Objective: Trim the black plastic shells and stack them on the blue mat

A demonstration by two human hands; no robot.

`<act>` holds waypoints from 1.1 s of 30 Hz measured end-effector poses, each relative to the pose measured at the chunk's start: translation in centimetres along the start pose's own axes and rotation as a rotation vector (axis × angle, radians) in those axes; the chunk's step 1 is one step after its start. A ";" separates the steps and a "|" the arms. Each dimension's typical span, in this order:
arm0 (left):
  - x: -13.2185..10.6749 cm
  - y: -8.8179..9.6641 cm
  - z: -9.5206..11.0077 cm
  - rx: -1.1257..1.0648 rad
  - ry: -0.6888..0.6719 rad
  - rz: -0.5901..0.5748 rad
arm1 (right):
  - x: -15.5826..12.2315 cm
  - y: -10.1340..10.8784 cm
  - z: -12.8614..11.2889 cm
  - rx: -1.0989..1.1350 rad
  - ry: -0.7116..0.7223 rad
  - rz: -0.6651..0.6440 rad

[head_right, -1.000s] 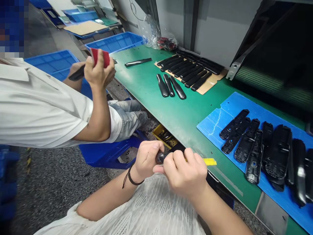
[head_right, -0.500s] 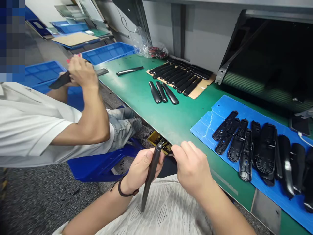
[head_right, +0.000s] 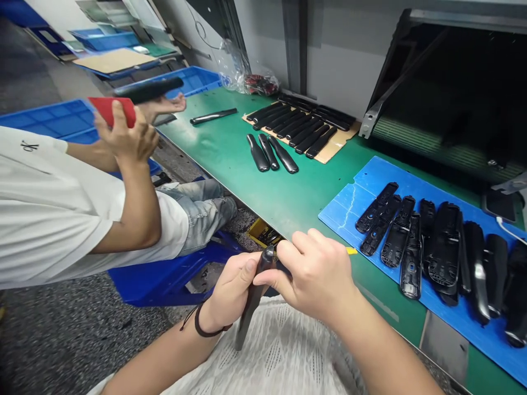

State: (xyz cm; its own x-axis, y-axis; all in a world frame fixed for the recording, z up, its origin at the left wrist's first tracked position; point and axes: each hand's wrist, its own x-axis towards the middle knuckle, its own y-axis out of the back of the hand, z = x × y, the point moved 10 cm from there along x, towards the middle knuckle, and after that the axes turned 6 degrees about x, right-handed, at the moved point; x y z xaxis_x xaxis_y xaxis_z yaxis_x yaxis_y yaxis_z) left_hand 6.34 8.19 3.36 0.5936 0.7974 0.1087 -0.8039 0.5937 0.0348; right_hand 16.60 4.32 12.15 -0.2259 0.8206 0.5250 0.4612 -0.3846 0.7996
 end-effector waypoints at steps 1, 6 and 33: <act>0.0 0.0 0.0 -0.007 0.001 0.004 | -0.1 0.1 -0.1 -0.018 0.008 0.017; 0.4 -0.3 -0.1 -0.047 0.013 0.014 | -0.4 0.3 -0.5 -0.137 0.032 0.103; 2.8 2.0 -2.0 -0.148 0.165 0.321 | -3.6 -4.8 -1.9 0.025 -0.005 -0.035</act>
State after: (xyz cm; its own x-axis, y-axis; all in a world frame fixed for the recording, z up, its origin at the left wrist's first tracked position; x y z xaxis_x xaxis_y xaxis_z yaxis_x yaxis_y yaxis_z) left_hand 6.48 11.82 1.70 0.3200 0.9448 -0.0710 -0.9430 0.3104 -0.1202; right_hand 13.56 2.41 6.96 -0.2379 0.8354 0.4955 0.4741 -0.3454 0.8099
